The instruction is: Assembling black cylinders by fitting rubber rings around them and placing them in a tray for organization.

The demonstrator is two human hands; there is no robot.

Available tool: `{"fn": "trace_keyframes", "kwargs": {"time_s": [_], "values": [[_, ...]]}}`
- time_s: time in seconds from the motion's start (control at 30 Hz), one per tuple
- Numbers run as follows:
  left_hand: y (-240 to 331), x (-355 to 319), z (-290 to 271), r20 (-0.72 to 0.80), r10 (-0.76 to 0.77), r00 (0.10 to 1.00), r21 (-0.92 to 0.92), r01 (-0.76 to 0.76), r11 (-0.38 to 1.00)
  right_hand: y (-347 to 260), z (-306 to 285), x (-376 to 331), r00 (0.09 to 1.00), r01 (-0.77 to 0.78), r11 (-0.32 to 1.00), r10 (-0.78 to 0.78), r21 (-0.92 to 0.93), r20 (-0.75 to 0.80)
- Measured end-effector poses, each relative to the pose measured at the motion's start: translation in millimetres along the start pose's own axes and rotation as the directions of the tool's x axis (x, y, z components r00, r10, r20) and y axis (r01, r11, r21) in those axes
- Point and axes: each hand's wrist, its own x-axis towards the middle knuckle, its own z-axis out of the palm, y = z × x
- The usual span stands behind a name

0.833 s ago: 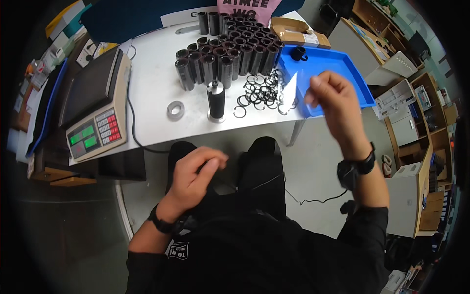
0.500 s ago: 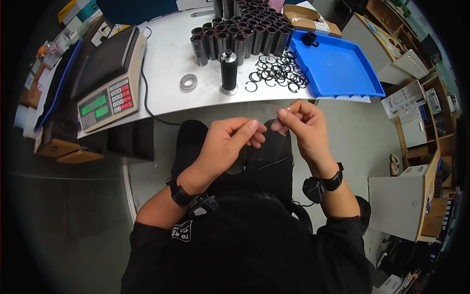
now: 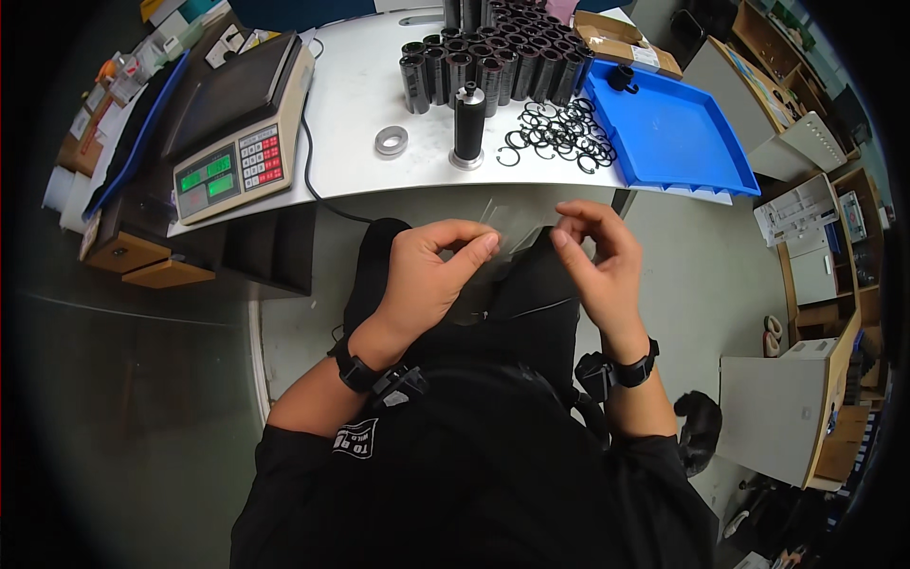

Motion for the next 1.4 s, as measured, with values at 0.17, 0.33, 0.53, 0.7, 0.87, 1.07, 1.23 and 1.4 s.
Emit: {"fn": "trace_keyframes", "kwargs": {"time_s": [0.17,0.33,0.53,0.7,0.87,1.07,1.23,1.4], "values": [[10.4,-3.0,3.2,-0.018,0.102,0.995,0.284,-0.093,0.954,-6.9,0.2,-1.3,0.914,0.401,0.792,-0.378,-0.46,0.147],[4.5,2.4,5.7,0.03,0.429,0.903,0.531,-0.378,0.758,-8.8,-2.0,-4.4,0.955,0.293,0.772,-0.207,-0.564,0.212],[-8.6,2.9,11.2,0.167,0.643,0.748,0.682,-0.558,0.472,0.9,12.2,-7.6,0.93,-0.222,0.97,0.241,-0.097,0.278],[-9.4,5.2,-3.0,0.241,0.525,0.816,0.536,-0.563,0.629,34.6,0.3,-8.5,0.942,-0.177,0.962,0.104,0.208,0.318],[-20.8,13.8,-17.8,0.116,0.116,0.986,0.302,-0.146,0.942,43.6,-8.4,-2.8,0.915,-0.167,0.939,0.034,0.302,0.401],[-32.4,15.3,-34.6,0.396,-0.234,0.888,-0.228,0.342,0.912,43.2,-8.6,3.6,0.898,-0.135,0.955,0.005,0.265,0.44],[-41.7,12.4,-33.6,0.221,-0.203,0.954,-0.156,0.24,0.958,31.5,3.6,3.5,0.873,-0.335,0.935,0.262,0.116,0.41],[-41.9,18.4,-33.8,0.105,0.025,0.994,0.13,-0.038,0.991,22.0,14.7,10.7,0.856,-0.326,0.921,0.383,-0.215,0.346]]}}
